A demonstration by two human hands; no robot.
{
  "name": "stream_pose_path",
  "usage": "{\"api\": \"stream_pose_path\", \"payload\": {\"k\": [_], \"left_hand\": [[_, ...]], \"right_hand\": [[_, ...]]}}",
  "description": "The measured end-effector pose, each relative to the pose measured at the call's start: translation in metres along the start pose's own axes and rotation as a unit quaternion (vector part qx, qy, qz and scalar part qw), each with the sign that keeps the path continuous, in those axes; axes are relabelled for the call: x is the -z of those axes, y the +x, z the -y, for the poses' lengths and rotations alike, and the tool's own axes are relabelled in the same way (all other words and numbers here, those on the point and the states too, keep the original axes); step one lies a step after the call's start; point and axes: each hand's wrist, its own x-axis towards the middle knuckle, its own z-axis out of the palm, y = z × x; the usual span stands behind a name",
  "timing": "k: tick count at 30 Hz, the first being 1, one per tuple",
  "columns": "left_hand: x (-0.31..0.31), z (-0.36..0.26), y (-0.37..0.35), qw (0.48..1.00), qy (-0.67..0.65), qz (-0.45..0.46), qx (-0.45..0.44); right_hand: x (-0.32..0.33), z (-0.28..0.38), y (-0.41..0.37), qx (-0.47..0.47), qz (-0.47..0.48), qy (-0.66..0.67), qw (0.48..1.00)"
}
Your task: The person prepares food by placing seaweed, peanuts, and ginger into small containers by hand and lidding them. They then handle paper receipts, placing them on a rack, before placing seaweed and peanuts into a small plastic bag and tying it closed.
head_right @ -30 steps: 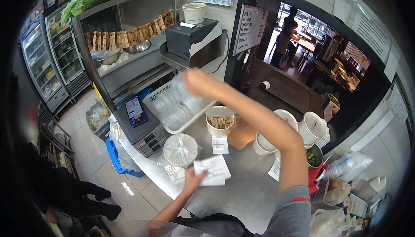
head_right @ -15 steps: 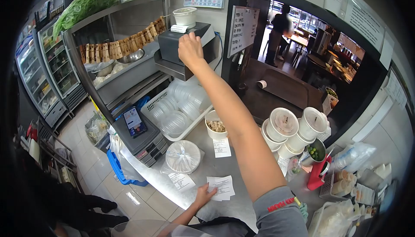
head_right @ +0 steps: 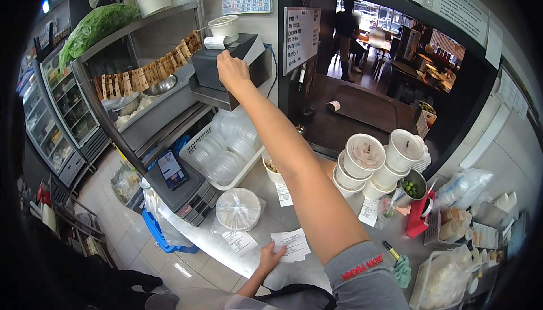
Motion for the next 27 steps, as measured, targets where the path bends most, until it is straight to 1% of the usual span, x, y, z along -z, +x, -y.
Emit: {"api": "stream_pose_path", "payload": {"k": [4,7,11,13,14,15,16,17,18,19,20,21,22,23,24,25,26,27], "left_hand": [[0.004,-0.009,0.001,1.000,0.007,0.009,0.010],[0.006,-0.012,0.001,0.999,0.041,0.020,0.025],[0.005,-0.010,0.001,1.000,0.013,0.008,0.006],[0.002,-0.005,0.001,1.000,-0.004,-0.006,-0.019],[0.001,-0.004,0.001,1.000,0.002,0.001,-0.005],[0.002,-0.006,0.001,1.000,0.008,0.008,0.009],[0.004,-0.008,0.001,1.000,0.017,0.015,0.022],[0.003,-0.010,0.001,1.000,0.003,-0.004,-0.006],[0.001,-0.008,0.002,1.000,0.000,-0.008,-0.008],[-0.001,-0.004,0.002,1.000,-0.003,-0.010,-0.011],[0.000,0.000,0.002,1.000,-0.005,-0.008,-0.013],[0.002,0.005,0.002,1.000,0.004,-0.013,-0.009],[0.002,0.009,0.001,1.000,0.012,-0.010,-0.006],[0.000,0.013,0.000,1.000,0.020,0.001,-0.004],[-0.001,0.019,-0.002,1.000,0.027,-0.004,0.004],[-0.001,0.028,-0.002,0.999,0.034,-0.004,0.008],[-0.001,0.033,0.000,0.999,0.040,0.000,0.009],[-0.003,0.036,0.001,1.000,-0.011,-0.008,-0.001]], "right_hand": [[0.000,0.000,0.000,0.002,0.002,-0.003,1.000],[0.002,-0.001,0.003,0.005,0.003,-0.002,1.000],[0.004,-0.006,0.009,-0.002,-0.002,0.029,1.000],[0.004,-0.013,0.021,-0.018,0.026,0.058,0.998],[0.005,-0.018,0.031,-0.025,0.038,0.072,0.996],[0.010,-0.022,0.043,-0.094,0.114,0.128,0.981],[0.011,-0.020,0.049,-0.139,0.112,0.158,0.971],[0.013,-0.018,0.054,-0.185,0.109,0.187,0.959],[0.015,-0.016,0.059,-0.231,0.106,0.214,0.943],[0.003,-0.016,0.067,-0.237,0.138,0.205,0.940],[-0.010,-0.015,0.071,-0.209,0.161,0.161,0.951],[-0.030,-0.009,0.073,-0.168,0.152,0.111,0.968],[-0.005,0.016,0.060,-0.087,0.129,0.117,0.981],[0.003,0.039,0.048,-0.029,0.121,0.097,0.988],[0.016,0.060,0.032,0.084,0.113,0.096,0.985],[0.022,0.080,0.013,0.174,0.125,0.134,0.968],[0.021,0.098,-0.006,0.268,0.229,0.202,0.914],[0.010,0.115,-0.040,0.310,0.287,0.316,0.850]]}}
